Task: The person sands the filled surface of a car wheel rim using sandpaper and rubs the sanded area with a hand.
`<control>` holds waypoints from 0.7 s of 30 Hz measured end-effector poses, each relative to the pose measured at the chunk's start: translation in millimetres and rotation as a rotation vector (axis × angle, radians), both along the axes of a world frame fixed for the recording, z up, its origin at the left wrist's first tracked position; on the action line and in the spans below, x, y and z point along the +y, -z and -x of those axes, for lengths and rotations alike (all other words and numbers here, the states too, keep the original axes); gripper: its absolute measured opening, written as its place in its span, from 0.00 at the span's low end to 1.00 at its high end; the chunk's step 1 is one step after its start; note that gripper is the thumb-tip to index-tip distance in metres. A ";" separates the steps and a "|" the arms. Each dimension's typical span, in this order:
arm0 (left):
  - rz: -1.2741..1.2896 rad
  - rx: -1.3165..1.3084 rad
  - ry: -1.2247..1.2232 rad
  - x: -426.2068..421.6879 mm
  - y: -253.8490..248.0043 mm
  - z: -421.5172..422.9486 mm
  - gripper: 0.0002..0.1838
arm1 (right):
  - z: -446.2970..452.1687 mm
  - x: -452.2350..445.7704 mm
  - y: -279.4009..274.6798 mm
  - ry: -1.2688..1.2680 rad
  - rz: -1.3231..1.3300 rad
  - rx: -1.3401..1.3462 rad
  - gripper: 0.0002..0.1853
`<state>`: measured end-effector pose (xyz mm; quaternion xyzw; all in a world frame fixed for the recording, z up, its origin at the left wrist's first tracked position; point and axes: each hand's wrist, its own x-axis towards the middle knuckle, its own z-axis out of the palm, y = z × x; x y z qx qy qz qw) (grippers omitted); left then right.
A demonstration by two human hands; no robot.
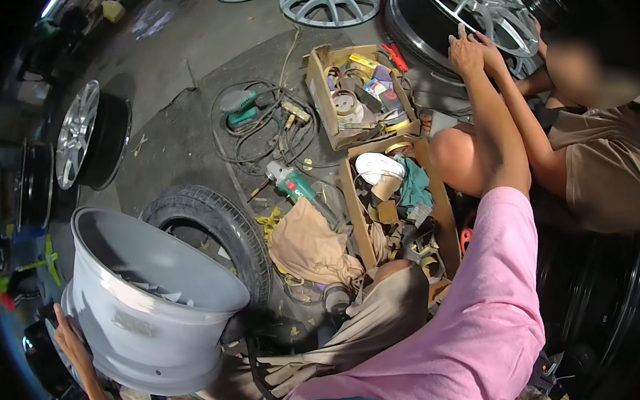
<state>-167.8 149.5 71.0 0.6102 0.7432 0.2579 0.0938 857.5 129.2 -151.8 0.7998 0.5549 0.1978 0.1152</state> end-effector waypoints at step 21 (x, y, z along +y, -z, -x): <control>-0.018 -0.026 0.074 -0.1 1.8 11.2 0.36 | 9.5 28.0 31.3 0.273 -0.278 0.313 0.21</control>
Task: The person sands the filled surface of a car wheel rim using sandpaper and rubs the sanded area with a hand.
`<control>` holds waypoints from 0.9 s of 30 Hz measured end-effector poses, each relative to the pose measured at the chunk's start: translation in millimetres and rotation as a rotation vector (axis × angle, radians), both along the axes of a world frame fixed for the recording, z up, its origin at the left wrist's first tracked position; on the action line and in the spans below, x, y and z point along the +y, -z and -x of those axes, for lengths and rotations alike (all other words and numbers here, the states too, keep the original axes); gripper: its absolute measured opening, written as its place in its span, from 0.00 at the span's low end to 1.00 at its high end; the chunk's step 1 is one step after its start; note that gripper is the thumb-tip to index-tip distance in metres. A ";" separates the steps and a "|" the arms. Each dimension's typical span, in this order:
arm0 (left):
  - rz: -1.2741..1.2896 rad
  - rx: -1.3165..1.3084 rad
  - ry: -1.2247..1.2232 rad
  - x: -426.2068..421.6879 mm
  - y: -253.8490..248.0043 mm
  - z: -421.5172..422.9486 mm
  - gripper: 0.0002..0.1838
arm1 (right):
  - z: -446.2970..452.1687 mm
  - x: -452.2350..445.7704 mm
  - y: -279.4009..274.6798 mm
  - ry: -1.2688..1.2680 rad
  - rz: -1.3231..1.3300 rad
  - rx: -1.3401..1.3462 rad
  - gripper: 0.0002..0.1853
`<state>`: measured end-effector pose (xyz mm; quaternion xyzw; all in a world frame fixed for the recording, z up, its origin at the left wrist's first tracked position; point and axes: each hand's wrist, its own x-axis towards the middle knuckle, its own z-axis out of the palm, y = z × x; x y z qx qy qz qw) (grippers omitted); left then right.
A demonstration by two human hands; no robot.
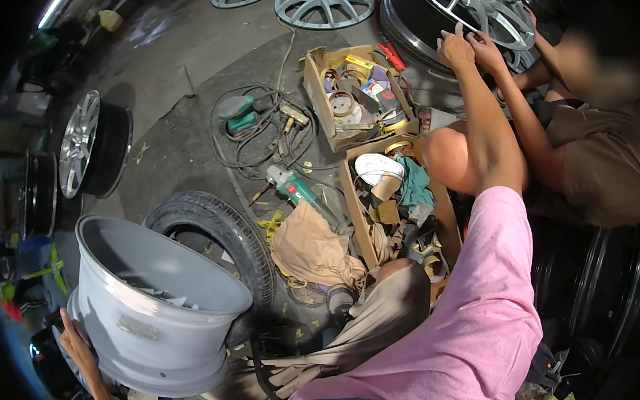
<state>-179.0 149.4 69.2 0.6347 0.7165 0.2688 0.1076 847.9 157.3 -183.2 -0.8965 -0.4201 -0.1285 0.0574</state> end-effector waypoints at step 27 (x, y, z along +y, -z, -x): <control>-0.016 0.018 0.016 0.7 -0.1 -4.7 0.37 | -3.6 -1.7 -7.2 0.045 -0.126 -0.039 0.22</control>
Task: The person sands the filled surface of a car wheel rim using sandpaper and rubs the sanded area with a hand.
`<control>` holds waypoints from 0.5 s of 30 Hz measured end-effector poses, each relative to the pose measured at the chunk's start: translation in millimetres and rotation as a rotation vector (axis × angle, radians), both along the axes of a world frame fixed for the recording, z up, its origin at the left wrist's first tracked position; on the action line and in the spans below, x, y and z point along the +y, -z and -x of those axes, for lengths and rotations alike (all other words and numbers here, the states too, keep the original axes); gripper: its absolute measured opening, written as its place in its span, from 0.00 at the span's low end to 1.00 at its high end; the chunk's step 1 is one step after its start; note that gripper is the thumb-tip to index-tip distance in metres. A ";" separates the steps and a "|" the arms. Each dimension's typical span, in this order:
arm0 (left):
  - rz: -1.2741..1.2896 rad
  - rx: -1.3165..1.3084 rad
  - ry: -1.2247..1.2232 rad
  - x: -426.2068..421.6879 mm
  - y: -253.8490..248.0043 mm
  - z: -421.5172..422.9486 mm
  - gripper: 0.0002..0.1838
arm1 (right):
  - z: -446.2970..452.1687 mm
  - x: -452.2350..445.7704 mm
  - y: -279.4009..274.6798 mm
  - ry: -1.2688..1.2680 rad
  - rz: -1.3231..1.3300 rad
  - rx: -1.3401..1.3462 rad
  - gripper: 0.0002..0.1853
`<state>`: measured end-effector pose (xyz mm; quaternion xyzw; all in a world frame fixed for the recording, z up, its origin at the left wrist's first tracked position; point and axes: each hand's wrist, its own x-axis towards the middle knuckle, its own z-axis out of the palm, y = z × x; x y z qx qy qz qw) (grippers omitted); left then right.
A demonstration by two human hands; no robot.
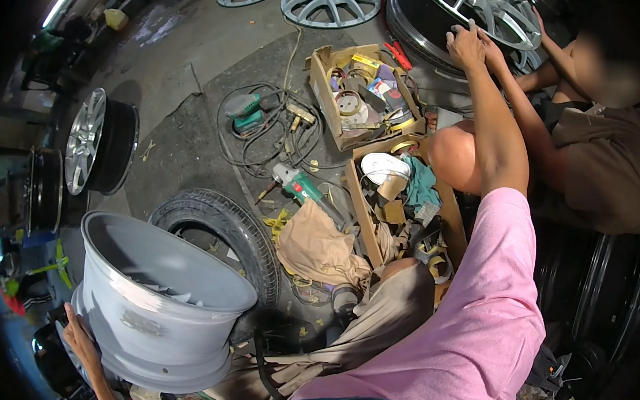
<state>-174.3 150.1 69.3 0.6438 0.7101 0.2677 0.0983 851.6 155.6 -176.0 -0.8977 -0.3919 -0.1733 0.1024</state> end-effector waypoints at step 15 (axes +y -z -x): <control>0.018 -0.038 0.007 0.8 0.8 4.5 0.36 | 4.1 -2.2 1.9 0.039 0.036 -0.001 0.24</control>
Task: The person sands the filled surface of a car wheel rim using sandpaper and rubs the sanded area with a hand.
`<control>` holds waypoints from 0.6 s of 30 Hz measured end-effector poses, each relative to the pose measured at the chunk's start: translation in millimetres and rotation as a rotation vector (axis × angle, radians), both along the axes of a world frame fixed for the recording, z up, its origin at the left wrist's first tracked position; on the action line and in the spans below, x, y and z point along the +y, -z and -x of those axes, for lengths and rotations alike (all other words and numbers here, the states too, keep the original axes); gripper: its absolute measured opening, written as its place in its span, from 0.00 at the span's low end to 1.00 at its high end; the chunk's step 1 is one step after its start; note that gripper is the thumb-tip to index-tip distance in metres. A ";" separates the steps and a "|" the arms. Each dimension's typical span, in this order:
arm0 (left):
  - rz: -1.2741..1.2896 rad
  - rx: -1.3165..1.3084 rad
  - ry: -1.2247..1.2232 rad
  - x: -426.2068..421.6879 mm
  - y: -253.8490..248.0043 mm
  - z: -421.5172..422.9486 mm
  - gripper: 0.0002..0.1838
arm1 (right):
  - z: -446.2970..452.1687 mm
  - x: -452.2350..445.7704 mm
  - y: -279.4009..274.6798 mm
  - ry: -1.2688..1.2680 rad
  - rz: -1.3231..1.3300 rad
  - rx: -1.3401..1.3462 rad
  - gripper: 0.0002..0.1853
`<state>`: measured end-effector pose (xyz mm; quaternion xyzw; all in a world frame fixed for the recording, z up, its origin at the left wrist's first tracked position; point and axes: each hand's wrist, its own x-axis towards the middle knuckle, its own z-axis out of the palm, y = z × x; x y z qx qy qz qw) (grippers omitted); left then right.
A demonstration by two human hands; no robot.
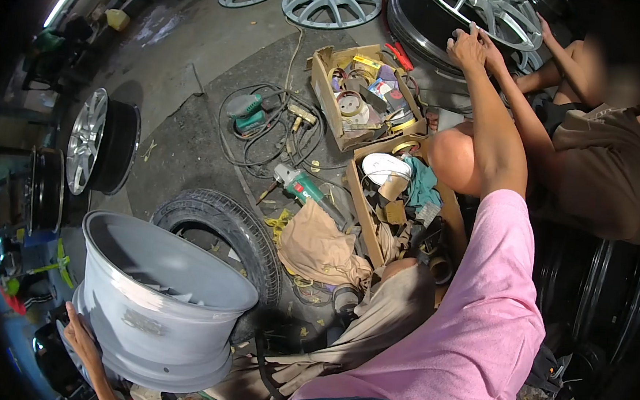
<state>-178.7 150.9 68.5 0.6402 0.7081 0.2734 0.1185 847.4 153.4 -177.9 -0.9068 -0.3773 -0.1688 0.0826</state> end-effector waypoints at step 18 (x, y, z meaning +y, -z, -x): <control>-0.003 0.024 0.001 -2.5 -3.5 -12.1 0.37 | -3.9 -6.3 -6.4 -0.061 -0.025 0.075 0.22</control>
